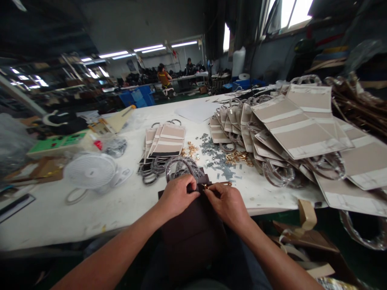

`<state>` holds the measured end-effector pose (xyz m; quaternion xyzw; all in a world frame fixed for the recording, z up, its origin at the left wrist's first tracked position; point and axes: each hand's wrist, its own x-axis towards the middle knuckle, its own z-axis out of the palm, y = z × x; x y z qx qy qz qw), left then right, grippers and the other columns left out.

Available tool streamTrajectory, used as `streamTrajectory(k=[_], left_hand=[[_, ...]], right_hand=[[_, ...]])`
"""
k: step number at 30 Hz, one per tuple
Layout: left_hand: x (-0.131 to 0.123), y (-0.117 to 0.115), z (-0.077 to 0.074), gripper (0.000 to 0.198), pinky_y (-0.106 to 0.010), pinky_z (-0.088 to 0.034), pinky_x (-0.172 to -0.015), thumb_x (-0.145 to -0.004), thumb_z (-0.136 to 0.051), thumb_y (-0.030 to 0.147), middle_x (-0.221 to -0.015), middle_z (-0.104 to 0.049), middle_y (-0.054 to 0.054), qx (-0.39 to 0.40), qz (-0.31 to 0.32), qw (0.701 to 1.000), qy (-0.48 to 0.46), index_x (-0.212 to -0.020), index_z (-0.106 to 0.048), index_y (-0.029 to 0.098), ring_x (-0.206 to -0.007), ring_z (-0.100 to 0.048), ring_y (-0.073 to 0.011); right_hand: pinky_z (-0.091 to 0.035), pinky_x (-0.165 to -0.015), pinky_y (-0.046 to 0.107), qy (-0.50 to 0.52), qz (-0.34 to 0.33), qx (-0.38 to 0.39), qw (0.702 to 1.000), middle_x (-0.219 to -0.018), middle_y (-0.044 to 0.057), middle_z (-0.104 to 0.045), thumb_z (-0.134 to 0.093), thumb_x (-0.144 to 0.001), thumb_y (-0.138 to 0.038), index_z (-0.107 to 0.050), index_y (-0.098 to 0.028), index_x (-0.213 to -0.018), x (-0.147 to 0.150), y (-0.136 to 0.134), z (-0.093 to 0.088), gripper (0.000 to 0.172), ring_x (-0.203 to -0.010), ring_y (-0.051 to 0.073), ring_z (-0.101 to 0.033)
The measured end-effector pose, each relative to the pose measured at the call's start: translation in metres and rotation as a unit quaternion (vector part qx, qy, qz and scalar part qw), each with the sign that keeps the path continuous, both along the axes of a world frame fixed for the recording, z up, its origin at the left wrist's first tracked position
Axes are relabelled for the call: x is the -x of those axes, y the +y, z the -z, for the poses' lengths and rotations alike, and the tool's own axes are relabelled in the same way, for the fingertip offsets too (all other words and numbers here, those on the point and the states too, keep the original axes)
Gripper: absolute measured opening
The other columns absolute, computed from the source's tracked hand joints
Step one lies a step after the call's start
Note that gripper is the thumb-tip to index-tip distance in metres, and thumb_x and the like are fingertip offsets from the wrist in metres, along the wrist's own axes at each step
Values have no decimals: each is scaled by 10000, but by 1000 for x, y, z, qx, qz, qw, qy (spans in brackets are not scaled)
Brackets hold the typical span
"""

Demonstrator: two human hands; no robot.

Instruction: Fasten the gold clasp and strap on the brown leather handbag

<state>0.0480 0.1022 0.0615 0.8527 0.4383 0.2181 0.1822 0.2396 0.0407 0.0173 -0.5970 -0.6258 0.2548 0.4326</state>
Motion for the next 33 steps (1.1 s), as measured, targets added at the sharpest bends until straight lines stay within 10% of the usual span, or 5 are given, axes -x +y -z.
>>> streamTrajectory(k=[24,33], left_hand=[[-6,-7,-9,219,-296,-388,-684,-821,-709,123,-747,-608,54,29,-14,997,-63,-761,-526,228,-706,-568,-149],[-9,-12,-12,239,-283,-372,-671,-824,-735,132,-711,-597,59,46,-38,994,-88,-746,-529,224,-684,-568,-147]], right_hand=[[-434,-611,288,-91,95,-50,990,-780,-12,-766,-629,-942,-418,-727,-294,-990,16,-7,14,164,-675,227,-724],[-364,-558,291,-157,21,-25,987,-700,-19,-717,-565,-893,-324,-721,-308,-1106,7,-1,-7,264,-560,204,-646]])
